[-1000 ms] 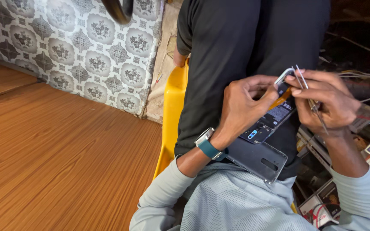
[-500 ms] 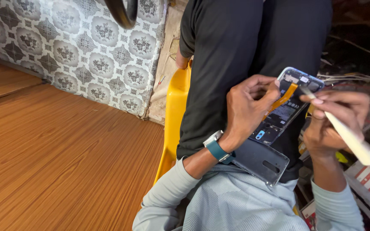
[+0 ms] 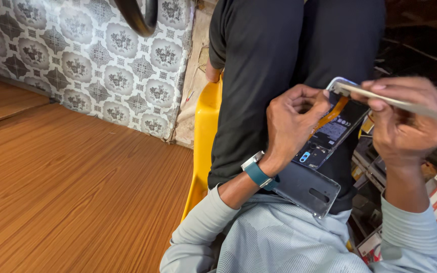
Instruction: The person repairs a smartphone while seated, using a metal tool to pry open the back cover and separate the screen. They then apply adhesive from a tube along the edges of the phone's internal frame.
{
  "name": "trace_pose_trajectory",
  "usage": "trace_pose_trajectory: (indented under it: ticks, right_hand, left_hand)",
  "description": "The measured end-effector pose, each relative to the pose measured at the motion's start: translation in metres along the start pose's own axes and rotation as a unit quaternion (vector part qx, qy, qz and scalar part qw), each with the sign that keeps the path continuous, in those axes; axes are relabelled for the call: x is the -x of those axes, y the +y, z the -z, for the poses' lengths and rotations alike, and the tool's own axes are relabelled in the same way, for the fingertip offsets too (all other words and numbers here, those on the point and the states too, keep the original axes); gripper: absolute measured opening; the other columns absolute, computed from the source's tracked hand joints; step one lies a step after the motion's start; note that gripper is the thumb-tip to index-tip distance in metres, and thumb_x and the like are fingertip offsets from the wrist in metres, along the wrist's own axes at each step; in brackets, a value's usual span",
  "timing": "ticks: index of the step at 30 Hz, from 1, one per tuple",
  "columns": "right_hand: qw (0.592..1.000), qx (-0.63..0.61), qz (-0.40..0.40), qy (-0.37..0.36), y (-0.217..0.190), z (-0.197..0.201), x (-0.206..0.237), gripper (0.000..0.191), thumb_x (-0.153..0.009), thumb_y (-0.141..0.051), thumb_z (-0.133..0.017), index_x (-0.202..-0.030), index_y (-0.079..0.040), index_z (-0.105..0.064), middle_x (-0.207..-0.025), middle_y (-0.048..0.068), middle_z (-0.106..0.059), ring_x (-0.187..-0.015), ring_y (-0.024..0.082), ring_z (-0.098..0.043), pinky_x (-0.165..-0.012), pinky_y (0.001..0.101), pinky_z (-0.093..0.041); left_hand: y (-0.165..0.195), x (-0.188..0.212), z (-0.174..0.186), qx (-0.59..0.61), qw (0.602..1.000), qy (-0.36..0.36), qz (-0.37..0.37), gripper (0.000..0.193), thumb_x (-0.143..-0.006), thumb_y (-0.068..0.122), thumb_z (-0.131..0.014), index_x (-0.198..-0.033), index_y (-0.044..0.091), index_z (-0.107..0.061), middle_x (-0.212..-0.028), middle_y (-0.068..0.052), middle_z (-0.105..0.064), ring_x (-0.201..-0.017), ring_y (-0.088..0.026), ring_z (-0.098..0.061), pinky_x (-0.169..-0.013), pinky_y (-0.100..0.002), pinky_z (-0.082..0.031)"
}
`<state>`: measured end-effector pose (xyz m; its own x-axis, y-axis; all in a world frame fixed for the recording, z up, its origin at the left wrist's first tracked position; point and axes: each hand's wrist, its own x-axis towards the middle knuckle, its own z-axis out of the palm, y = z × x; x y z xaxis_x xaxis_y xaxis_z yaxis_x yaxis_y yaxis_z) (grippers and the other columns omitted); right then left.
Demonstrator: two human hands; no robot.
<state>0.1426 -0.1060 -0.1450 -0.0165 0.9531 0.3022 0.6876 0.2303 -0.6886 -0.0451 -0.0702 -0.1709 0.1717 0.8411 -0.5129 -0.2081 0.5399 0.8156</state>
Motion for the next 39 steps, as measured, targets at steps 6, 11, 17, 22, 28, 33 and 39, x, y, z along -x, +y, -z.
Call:
trace_pose_trajectory:
  ticks: [6,11,17,22,28,33,39]
  right_hand:
    - [0.995,-0.003,-0.092,0.029,-0.012,-0.008,0.002,0.028,-0.118,-0.014,-0.073,-0.112,0.008,-0.057,-0.099,0.020,-0.073,-0.090,0.024,-0.078,-0.066,0.0248,-0.058]
    - [0.993,0.048,-0.107,0.004,-0.005,-0.003,0.001,0.024,-0.108,-0.009,-0.070,-0.102,0.009,-0.056,-0.092,0.022,-0.075,-0.056,0.018,-0.059,-0.048,0.0242,-0.041]
    - [0.997,0.015,-0.079,-0.007,-0.003,0.000,-0.001,0.026,-0.113,-0.013,-0.067,-0.112,0.007,-0.052,-0.096,0.022,-0.075,-0.061,0.013,-0.064,-0.049,0.0200,-0.043]
    - [0.998,0.031,-0.060,-0.019,0.002,0.001,-0.004,0.024,-0.110,-0.011,-0.065,-0.109,0.008,-0.052,-0.092,0.022,-0.076,-0.063,0.017,-0.066,-0.047,0.0217,-0.045]
    - [0.995,0.028,0.091,-0.012,0.004,-0.005,-0.006,0.025,-0.114,-0.010,-0.064,-0.114,0.008,-0.046,-0.096,0.023,-0.072,-0.090,0.030,-0.077,-0.068,0.0287,-0.063]
    - [0.995,-0.005,0.087,0.054,-0.001,-0.016,0.007,0.025,-0.110,-0.006,-0.067,-0.110,0.005,-0.045,-0.097,0.027,-0.069,-0.089,0.033,-0.077,-0.072,0.0346,-0.065]
    - [0.988,0.018,0.003,0.156,0.004,-0.027,0.034,0.028,-0.116,-0.010,-0.066,-0.114,0.007,-0.044,-0.103,0.023,-0.065,-0.087,0.032,-0.077,-0.073,0.0312,-0.064]
  left_hand:
    - [0.003,0.002,-0.003,0.010,1.000,-0.008,0.005,0.023,-0.096,0.017,-0.075,-0.101,-0.005,-0.073,-0.084,-0.005,-0.072,-0.077,-0.006,-0.066,-0.070,-0.021,-0.056]
    - [0.009,0.003,-0.004,-0.005,1.000,-0.003,-0.001,0.023,-0.095,0.018,-0.075,-0.099,-0.005,-0.073,-0.085,-0.005,-0.073,-0.078,-0.007,-0.068,-0.072,-0.022,-0.057]
    - [0.011,0.002,-0.007,0.004,1.000,0.001,0.009,0.023,-0.096,0.017,-0.074,-0.100,-0.005,-0.073,-0.085,-0.005,-0.074,-0.078,-0.008,-0.069,-0.070,-0.022,-0.057]
    - [0.011,0.002,-0.007,0.012,1.000,0.001,0.003,0.024,-0.096,0.017,-0.074,-0.104,-0.005,-0.073,-0.087,-0.005,-0.074,-0.080,-0.007,-0.069,-0.074,-0.022,-0.058]
    - [0.011,0.001,-0.007,-0.003,1.000,0.003,0.016,0.024,-0.096,0.017,-0.074,-0.105,-0.005,-0.074,-0.086,-0.005,-0.074,-0.077,-0.006,-0.068,-0.070,-0.021,-0.057]
    - [0.012,0.001,-0.009,0.024,1.000,-0.006,-0.004,0.024,-0.098,0.016,-0.073,-0.108,-0.005,-0.074,-0.087,-0.004,-0.074,-0.078,-0.005,-0.067,-0.071,-0.020,-0.056]
    - [0.013,0.002,-0.010,0.021,1.000,-0.002,-0.020,0.021,-0.099,0.014,-0.073,-0.104,-0.006,-0.073,-0.087,-0.003,-0.073,-0.077,-0.004,-0.064,-0.070,-0.020,-0.055]
